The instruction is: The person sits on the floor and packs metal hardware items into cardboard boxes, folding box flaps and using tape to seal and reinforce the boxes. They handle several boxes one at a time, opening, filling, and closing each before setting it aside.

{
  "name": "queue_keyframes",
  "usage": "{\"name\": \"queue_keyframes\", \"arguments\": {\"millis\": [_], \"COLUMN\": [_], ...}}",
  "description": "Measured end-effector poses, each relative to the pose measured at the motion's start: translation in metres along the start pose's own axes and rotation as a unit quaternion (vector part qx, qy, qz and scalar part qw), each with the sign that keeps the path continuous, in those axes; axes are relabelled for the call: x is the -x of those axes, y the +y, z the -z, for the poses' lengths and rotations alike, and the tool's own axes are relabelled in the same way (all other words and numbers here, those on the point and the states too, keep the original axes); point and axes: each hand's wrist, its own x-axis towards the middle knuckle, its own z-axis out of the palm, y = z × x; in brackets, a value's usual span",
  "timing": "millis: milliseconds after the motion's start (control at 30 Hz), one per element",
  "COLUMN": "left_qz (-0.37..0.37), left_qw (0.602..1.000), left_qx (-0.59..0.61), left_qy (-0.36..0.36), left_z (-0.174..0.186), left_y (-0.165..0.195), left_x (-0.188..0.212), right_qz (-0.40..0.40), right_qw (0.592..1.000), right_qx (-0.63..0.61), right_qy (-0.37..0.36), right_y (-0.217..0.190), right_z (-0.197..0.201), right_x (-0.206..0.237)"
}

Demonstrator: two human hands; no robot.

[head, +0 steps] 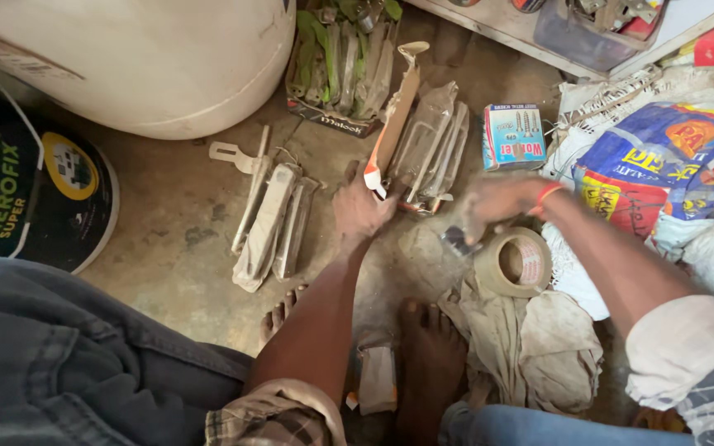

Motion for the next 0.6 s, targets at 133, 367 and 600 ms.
{"name": "queue_keyframes", "arguments": {"millis": [133, 367, 600], "left_qz": [0.001, 0.003, 0.036], "left_qw": [1.000, 1.000, 0.999], "left_qx": [-0.009, -0.012, -0.038], "left_qy": [0.011, -0.008, 0.002], "left_z": [-0.001, -0.002, -0.003], "left_y": [0.001, -0.001, 0.000], "left_x": [0.001, -0.002, -0.003], "right_qz": [0.015, 0.064, 0.106], "right_qw": [0.989, 0.947, 0.928], "right_qx": [-0.149, -0.298, -0.348], "right_qy": [0.020, 0.099, 0.077], "right_y": [0.005, 0.000, -0.010], "right_z": [0.034, 0.043, 0.037], "right_x": [0.012, 0.007, 0.001]}}
